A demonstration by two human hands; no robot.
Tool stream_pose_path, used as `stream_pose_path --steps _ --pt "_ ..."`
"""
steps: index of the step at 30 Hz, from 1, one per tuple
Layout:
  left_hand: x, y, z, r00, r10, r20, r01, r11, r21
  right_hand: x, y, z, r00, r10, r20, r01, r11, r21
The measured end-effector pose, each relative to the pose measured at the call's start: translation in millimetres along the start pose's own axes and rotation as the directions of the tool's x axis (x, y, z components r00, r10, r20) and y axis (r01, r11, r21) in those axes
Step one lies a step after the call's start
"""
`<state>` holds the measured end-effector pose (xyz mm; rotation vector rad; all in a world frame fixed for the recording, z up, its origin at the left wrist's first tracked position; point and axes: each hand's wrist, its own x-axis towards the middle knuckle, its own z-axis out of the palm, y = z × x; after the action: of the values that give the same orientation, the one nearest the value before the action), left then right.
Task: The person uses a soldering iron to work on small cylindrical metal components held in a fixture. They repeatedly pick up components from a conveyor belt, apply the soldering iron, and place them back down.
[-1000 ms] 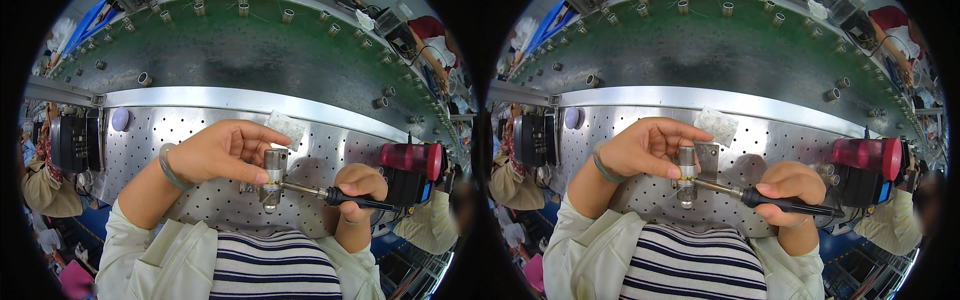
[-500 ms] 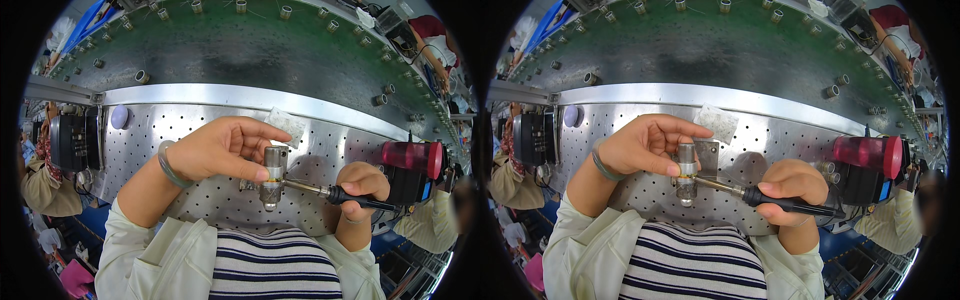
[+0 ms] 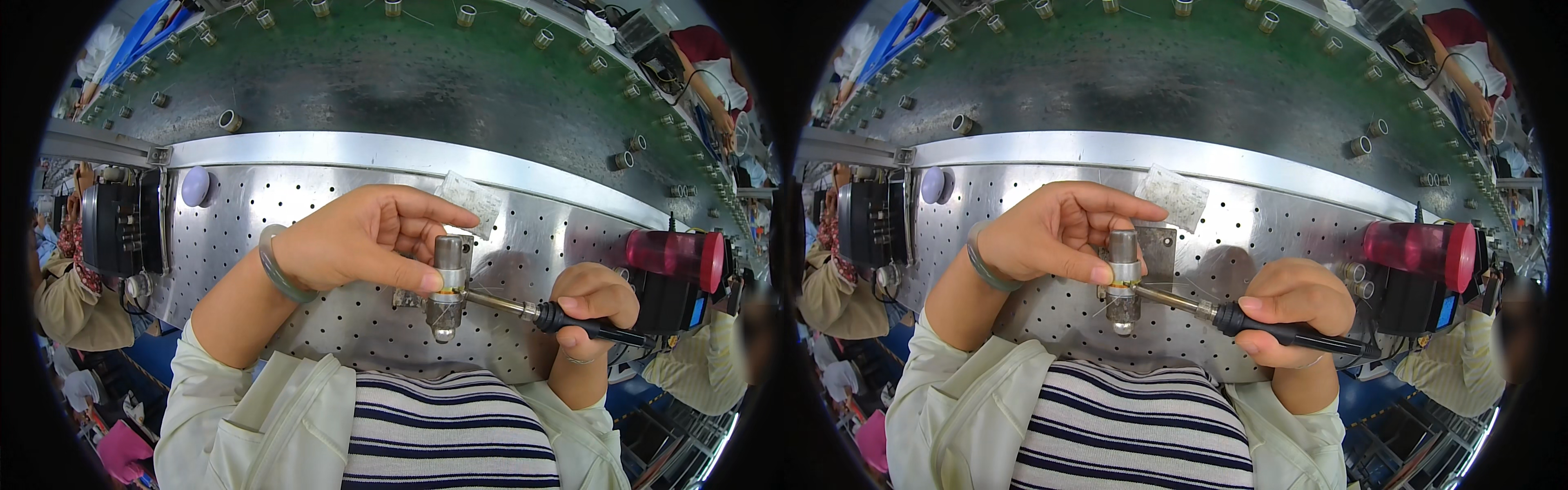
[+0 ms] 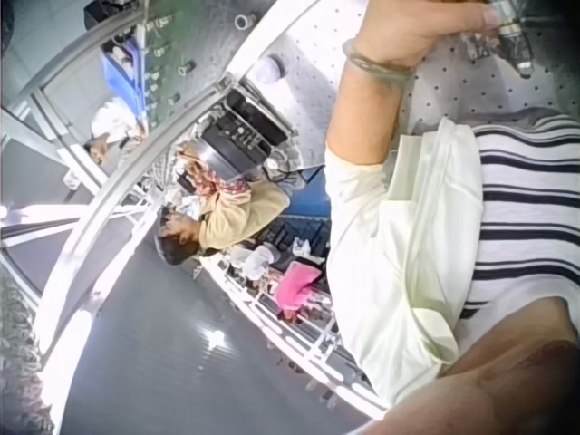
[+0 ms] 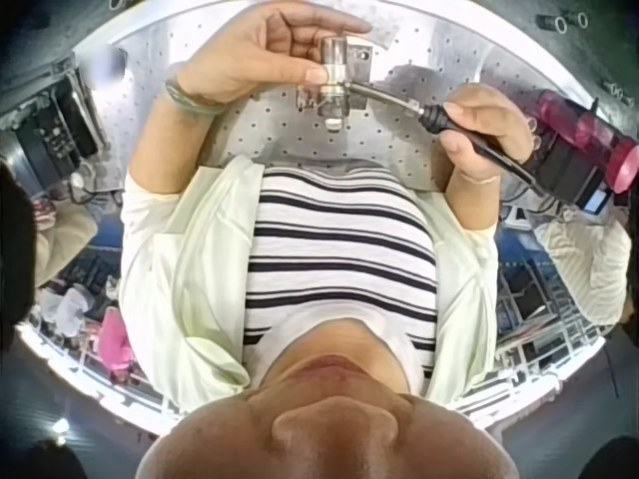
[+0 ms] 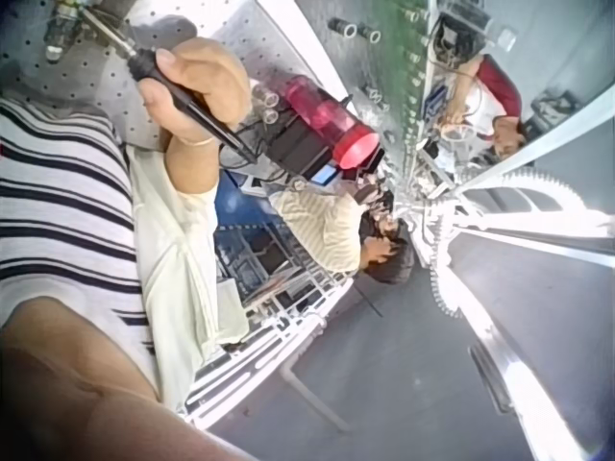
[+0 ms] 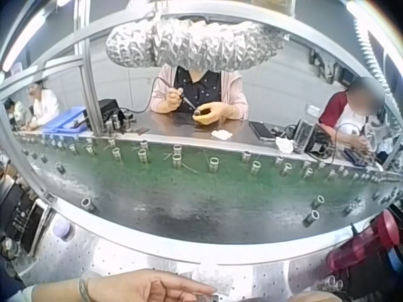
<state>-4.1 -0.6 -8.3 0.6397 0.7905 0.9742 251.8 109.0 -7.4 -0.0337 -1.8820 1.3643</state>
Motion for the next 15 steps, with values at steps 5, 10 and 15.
stream_pose_path --steps 5,10,15 --pt "-0.1 -0.9 -0.6 1.000 0.003 -0.009 -0.003 1.000 0.008 0.4 -1.2 0.4 1.000 0.008 -0.005 -0.008 1.000 -0.011" --pt "-1.7 0.3 0.1 1.000 0.003 -0.017 -0.002 1.000 0.008 1.6 -2.1 2.8 1.000 0.012 -0.016 -0.012 1.000 -0.009" --pt "-3.1 2.2 4.5 0.998 -0.008 -0.055 0.009 1.000 0.012 0.2 0.2 4.2 0.999 0.028 -0.046 -0.025 0.998 0.056"
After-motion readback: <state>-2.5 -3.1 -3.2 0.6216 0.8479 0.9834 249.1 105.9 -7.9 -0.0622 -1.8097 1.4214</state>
